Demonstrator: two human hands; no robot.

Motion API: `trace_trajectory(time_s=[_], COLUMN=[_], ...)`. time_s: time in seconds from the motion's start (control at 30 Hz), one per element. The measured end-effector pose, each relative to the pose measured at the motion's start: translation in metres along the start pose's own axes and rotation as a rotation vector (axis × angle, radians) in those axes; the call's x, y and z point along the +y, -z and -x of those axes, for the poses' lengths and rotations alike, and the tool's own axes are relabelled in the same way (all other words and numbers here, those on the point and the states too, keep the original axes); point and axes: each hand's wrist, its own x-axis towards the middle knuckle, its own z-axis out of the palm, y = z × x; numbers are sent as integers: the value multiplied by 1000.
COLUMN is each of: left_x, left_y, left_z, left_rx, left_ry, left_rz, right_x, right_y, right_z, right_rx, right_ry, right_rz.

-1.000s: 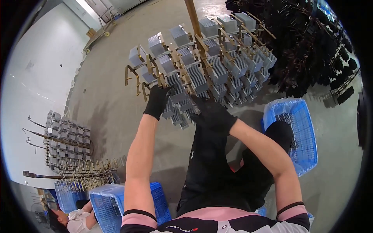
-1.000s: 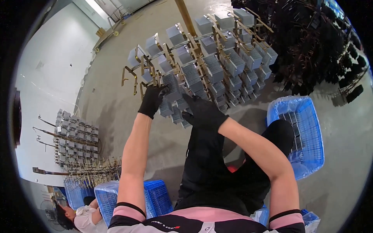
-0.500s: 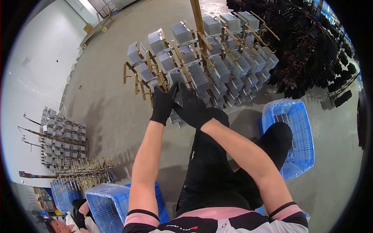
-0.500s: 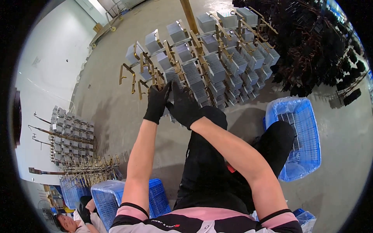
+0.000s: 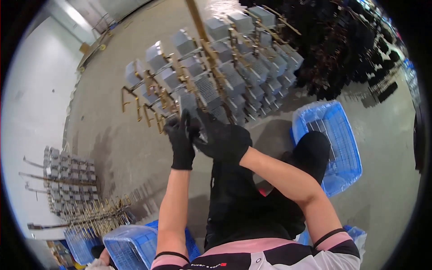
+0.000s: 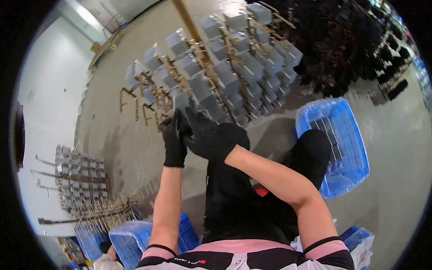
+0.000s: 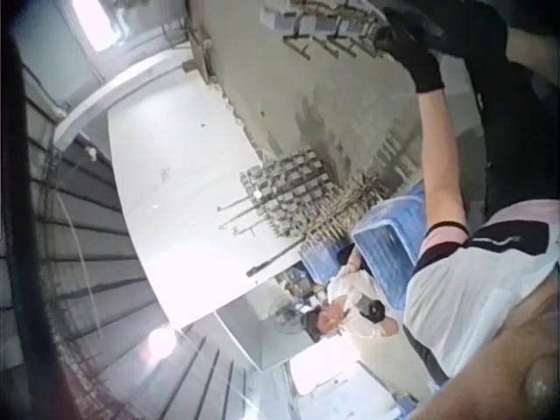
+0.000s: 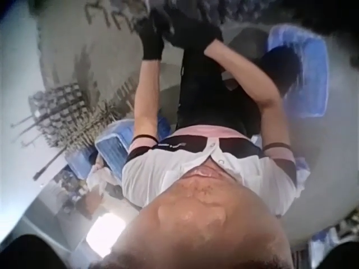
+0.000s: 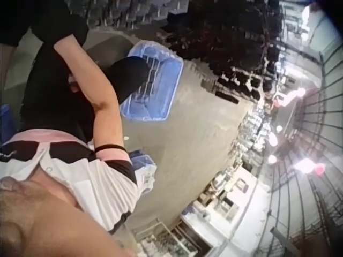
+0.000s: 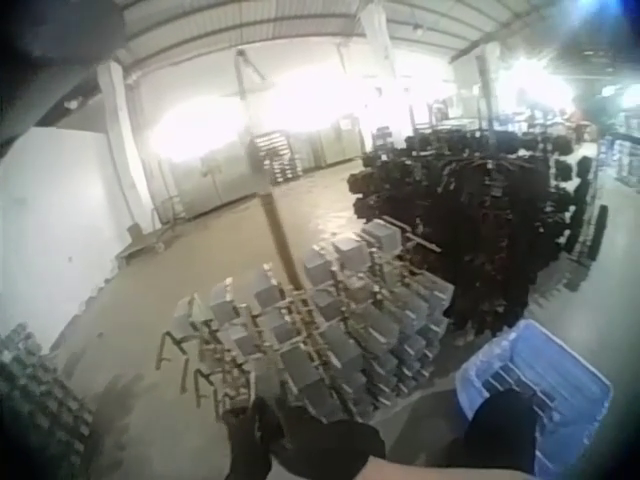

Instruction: Packaging small metal parts from a storage rack into a plastic crate lined with newspaper.

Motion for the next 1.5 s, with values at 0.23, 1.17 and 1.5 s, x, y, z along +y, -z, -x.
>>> trace_trajectory(time_s=[0.23,1.17,1.5], left_x=[-13,-53,-43], left_y=[-17,-102,-110], left_z=[68,66,78], left_rx=[-173,-545,-472], left_ry=[-123,-704,-709], left_rz=[-96,-1289,-1264], right_x=[0,381,423], right_y=[79,220,224], right_z=[20,454,471], right_rx=[-281,16,89], right_ry=[-463,-1240,-1173], right_rz=[-52,812,1047])
